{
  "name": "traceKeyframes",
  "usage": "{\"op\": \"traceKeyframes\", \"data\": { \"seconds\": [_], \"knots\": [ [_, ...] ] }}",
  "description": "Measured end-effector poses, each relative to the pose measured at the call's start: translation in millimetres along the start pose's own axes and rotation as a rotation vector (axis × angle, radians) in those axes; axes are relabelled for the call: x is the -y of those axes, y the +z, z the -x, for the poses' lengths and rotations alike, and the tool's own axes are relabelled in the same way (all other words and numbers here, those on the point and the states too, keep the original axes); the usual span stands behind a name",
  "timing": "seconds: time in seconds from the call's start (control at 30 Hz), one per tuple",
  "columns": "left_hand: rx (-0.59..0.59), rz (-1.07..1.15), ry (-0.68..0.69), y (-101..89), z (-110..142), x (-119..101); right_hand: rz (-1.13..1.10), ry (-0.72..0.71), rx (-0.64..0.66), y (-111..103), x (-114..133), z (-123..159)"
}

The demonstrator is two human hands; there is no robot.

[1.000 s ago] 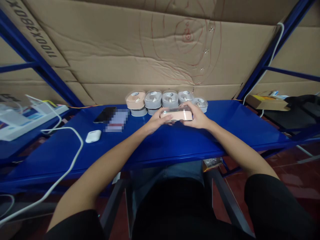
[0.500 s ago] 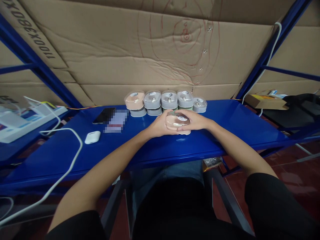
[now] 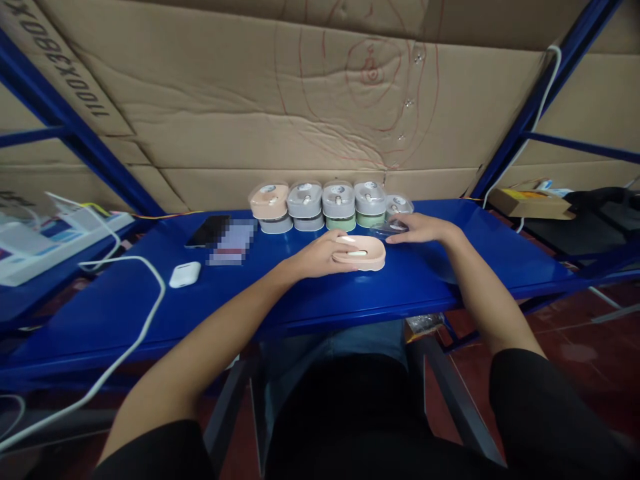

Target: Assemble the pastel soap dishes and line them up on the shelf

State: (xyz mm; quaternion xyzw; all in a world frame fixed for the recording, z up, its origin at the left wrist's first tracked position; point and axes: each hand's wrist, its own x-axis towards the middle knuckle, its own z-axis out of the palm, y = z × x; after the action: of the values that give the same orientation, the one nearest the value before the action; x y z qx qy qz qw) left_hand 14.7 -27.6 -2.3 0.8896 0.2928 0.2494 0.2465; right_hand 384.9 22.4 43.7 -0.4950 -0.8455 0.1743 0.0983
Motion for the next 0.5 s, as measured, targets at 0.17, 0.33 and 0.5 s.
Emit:
{"op": "traceKeyframes", "data": {
  "seconds": [0.17, 0.33, 0.5],
  "knots": [
    [0.0, 0.017, 0.029, -3.7, -2, 2, 0.034, 0.02, 0.016, 5, -12, -5],
    [-0.034, 0.015, 0.006, -6.0, -4, -1, 0.076, 0.036, 0.032, 10, -6, -6],
    [-0.142, -0.157, -0.085, -19.9, -4, 2, 0.101, 0.053, 0.041, 8, 1, -4]
  ]
}}
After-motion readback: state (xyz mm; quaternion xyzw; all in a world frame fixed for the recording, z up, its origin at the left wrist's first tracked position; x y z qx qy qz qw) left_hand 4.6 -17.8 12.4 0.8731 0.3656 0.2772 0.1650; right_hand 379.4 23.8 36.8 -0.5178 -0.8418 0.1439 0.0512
